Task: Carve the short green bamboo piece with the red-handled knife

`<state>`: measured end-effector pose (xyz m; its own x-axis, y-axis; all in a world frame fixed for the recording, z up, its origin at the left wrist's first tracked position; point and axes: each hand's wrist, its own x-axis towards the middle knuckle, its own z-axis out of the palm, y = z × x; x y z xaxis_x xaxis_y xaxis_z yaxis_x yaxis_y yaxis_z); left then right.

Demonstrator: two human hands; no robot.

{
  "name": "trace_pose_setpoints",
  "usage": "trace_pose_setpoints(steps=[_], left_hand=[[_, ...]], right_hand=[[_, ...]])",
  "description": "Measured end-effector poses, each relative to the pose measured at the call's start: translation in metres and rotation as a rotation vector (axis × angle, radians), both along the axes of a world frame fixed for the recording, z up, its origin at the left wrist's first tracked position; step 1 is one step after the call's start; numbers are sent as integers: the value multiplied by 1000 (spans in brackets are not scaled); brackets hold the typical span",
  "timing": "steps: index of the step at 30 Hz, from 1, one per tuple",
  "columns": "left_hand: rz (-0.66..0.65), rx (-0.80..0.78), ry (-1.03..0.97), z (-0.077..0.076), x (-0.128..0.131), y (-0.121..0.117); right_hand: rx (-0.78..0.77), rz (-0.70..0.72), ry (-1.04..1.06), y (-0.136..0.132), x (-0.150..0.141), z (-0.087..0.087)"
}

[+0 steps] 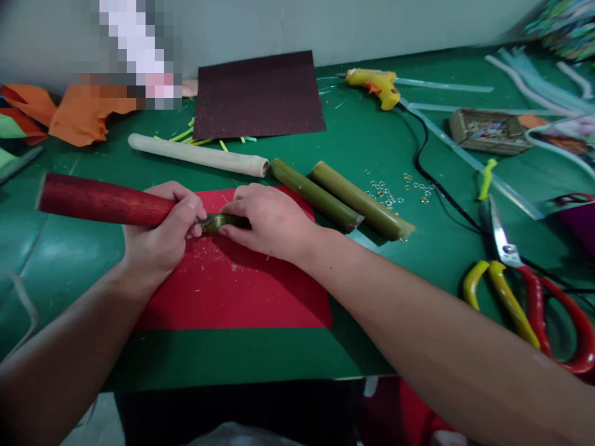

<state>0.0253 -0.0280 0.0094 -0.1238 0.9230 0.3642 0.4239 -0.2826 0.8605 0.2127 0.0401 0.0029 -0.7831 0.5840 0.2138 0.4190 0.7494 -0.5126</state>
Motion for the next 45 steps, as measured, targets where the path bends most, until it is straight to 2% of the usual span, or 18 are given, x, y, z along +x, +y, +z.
trace_pose_setpoints(steps=[7,13,20,25,31,36,42,45], left_hand=[[-1,-56,5,1,5,2],[34,-76,-46,2,9,4],[-29,-104,-31,0,1,9],[-88,-110,-21,0,-4,11],[-34,-129,-105,-1,-3,13],[-98,-143,-117,1,-4,15],[-209,-120,-84,3,-4,16],[-215,-114,-58,3,0,15]], right_hand=[[19,-38,-32,0,-3,-4],[-17,-2,-1,2,-4,-5],[-58,-125,73,-2,-4,-4],[-81,-97,85,0,-3,-5],[-115,-76,105,4,-4,-7],[-208,-54,177,5,-2,-8],[-330,-97,196,5,-1,-7],[-355,-105,214,6,-1,-6]])
